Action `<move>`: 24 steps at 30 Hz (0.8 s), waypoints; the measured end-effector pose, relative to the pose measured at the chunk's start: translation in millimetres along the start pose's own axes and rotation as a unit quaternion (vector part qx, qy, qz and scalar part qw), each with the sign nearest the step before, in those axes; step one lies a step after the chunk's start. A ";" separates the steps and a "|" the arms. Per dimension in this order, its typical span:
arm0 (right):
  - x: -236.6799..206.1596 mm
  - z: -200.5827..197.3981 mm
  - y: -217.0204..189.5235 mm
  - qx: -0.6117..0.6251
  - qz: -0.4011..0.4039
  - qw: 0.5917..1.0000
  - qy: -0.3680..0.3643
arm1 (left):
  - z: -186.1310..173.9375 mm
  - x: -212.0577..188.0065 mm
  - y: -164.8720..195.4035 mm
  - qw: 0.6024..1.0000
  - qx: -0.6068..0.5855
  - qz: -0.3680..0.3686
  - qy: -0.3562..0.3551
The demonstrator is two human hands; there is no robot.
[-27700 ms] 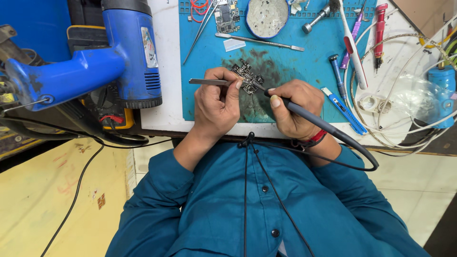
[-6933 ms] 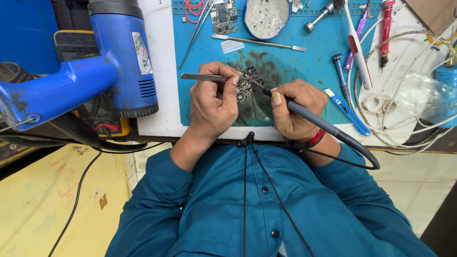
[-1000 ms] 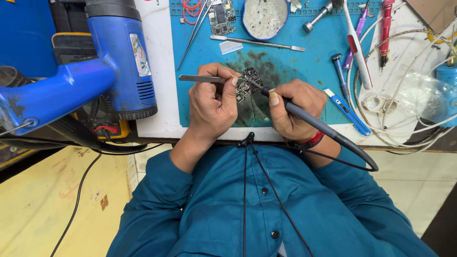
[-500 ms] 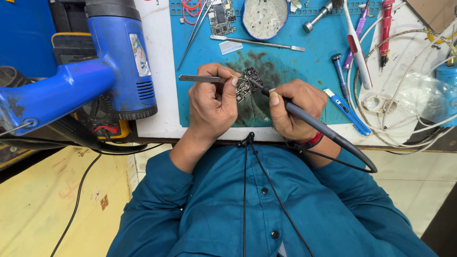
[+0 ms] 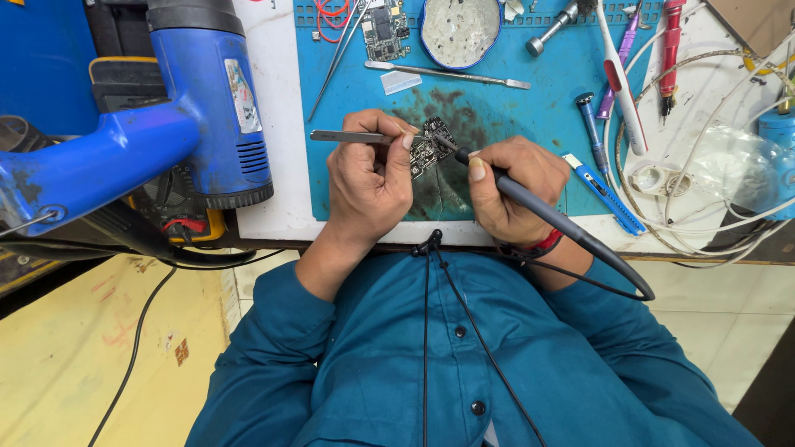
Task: The person solders components on a small circuit board at a repair workbench, holding the board steady with a steel tool in one hand while applying a soldering iron to the board with the other. They reposition the board and continue soldering different points throughout the clip.
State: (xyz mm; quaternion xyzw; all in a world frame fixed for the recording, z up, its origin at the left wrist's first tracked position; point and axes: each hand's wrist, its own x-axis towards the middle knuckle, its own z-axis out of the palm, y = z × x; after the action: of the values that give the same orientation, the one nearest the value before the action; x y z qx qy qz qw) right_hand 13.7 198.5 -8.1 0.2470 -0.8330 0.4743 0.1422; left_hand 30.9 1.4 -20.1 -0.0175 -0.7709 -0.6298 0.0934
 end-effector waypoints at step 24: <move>-1.2 0.1 1.4 -0.010 -0.001 1.000 0.005 | 0.9 0.0 0.0 1.000 0.001 0.007 0.003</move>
State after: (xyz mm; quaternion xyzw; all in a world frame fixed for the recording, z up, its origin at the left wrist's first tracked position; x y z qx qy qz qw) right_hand 14.0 199.3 -9.7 0.2444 -0.8366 0.4672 0.1489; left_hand 30.7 2.2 -20.2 -0.0212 -0.7711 -0.6284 0.1001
